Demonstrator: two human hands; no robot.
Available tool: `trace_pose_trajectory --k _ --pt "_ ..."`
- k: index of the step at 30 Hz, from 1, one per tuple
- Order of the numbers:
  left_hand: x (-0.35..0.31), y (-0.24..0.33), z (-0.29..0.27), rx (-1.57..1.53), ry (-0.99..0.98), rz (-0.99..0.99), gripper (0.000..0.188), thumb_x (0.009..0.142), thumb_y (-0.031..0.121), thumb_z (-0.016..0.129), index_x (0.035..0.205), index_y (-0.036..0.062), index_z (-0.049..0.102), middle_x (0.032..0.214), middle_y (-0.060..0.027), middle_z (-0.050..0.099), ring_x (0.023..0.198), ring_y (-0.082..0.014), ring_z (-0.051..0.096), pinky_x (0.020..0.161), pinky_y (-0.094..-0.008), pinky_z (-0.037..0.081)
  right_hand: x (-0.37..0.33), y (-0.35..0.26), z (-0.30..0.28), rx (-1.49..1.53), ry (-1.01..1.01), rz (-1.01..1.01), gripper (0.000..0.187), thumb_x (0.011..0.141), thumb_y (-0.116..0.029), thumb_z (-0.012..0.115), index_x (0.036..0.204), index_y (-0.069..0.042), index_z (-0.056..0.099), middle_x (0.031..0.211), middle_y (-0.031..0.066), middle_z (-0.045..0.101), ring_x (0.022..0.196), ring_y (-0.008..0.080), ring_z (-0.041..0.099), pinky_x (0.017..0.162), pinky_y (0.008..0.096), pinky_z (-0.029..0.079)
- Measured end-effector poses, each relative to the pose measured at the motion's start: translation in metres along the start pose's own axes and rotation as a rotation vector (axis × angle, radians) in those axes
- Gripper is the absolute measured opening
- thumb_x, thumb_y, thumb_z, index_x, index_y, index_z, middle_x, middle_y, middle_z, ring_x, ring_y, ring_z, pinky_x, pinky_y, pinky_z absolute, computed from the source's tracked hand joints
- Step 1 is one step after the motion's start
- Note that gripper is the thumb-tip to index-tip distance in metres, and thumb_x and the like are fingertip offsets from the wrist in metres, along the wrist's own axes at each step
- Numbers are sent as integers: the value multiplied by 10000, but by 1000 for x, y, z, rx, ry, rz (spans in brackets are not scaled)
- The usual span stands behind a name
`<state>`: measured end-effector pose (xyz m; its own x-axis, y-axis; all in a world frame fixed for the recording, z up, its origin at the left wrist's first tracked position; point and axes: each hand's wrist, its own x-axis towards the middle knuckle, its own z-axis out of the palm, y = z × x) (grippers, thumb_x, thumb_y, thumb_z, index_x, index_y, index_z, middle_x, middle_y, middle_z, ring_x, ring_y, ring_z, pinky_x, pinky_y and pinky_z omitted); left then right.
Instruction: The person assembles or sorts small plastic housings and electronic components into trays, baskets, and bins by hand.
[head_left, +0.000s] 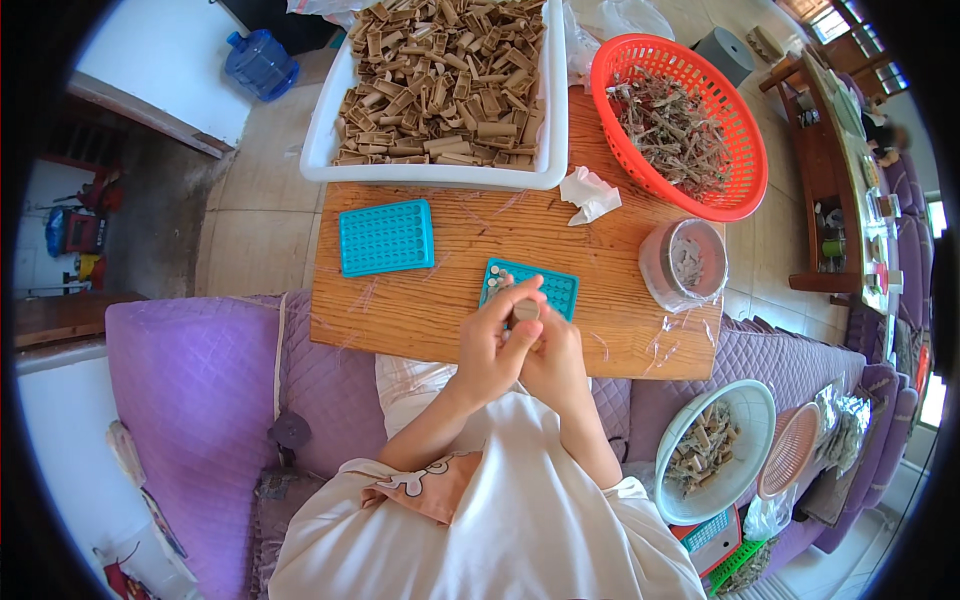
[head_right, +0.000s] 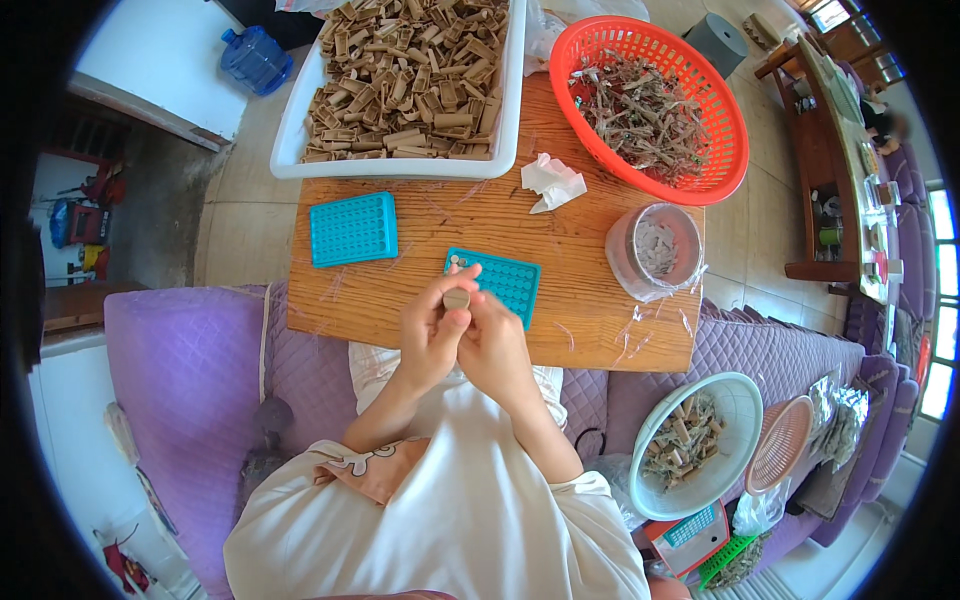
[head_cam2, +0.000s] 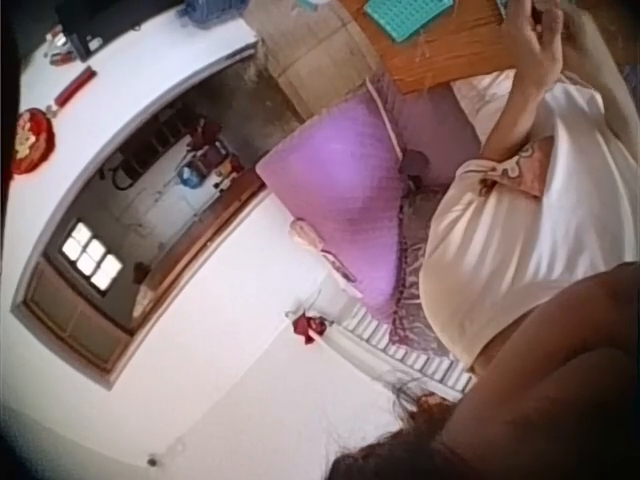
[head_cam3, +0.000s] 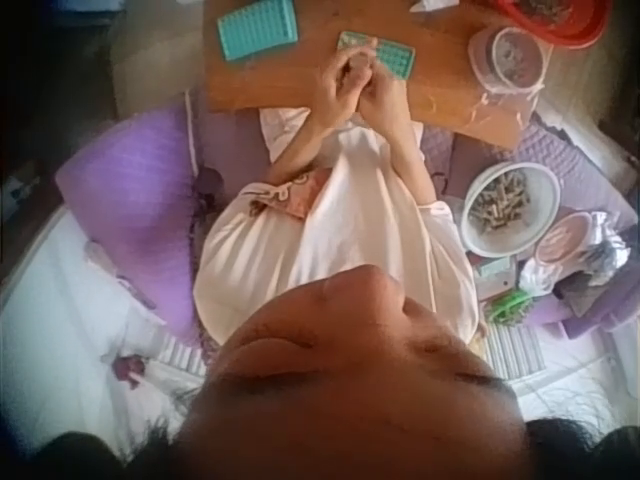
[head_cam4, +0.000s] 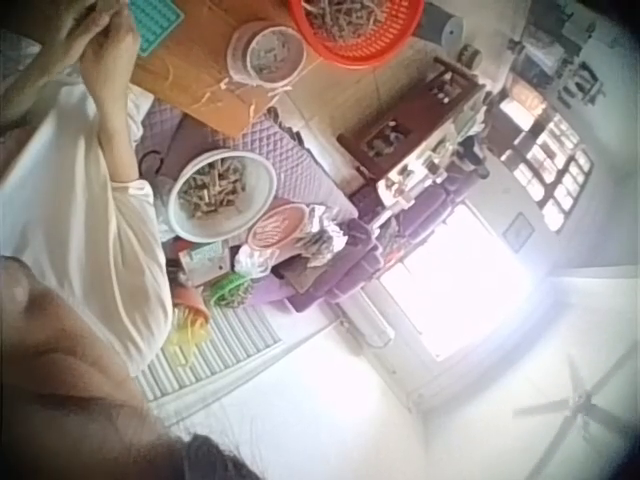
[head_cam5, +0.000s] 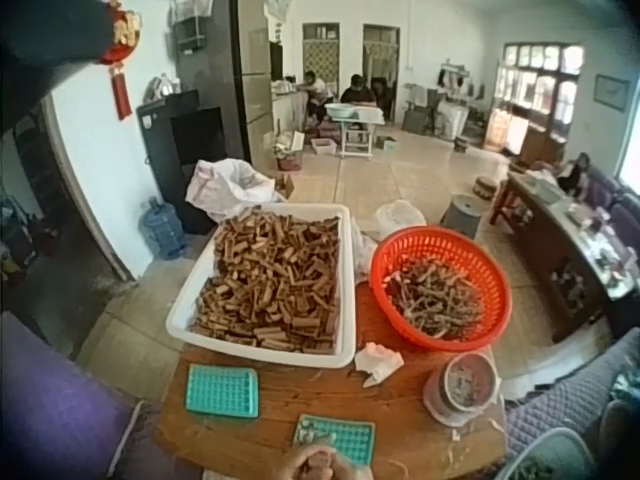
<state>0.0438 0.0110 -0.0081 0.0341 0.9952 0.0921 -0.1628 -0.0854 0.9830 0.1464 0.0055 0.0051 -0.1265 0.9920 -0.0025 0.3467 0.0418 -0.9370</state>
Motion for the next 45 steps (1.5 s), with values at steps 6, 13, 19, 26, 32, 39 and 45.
trace_pose_trajectory --k 6,13,19,26,32,39,45 --pt "-7 2 2 58 -22 137 245 813 211 559 950 11 524 848 -127 603 844 -228 596 985 -418 271 -12 1 6 29 18 -90 112 705 12 534 817 18 540 723 137 556 627 279 565 531 320 440" --pt "-8 -10 2 -67 -48 -55 273 874 264 489 988 18 460 770 -66 546 862 -200 576 838 -351 411 -3 6 -27 88 -392 129 218 763 -75 582 962 -6 527 796 118 571 706 235 579 614 311 457" --pt "8 -8 -32 -268 124 -58 349 878 346 461 1061 55 401 678 0 427 586 -62 429 514 -184 355 8 47 -137 343 -357 60 409 796 -160 588 1173 -60 461 827 53 583 769 154 563 686 295 463" --pt "10 0 -40 -450 170 -159 404 895 359 402 1139 37 391 791 3 413 681 -70 382 610 -201 329 55 87 -203 -769 188 235 206 684 -31 602 889 -27 580 879 122 586 774 262 585 660 353 468" --pt "9 -5 -38 -550 -63 -196 324 876 234 471 1142 63 402 975 -30 446 900 -108 438 767 -264 389 72 113 -210 -1062 -56 30 161 659 -2 567 815 -38 581 798 152 579 776 323 563 680 407 457" --pt "6 -9 -38 -487 -160 -202 295 860 224 512 1106 84 429 1021 -33 473 964 -129 463 771 -283 431 77 106 -213 -943 -37 48 104 683 -33 536 775 -45 583 786 154 585 775 329 565 665 416 455" --pt "6 -11 -36 -485 -150 -260 312 858 260 514 1106 88 438 980 -28 494 908 -127 490 760 -278 427 78 114 -207 -1085 -163 148 73 690 -55 555 752 -16 551 775 177 581 761 352 552 660 426 437"
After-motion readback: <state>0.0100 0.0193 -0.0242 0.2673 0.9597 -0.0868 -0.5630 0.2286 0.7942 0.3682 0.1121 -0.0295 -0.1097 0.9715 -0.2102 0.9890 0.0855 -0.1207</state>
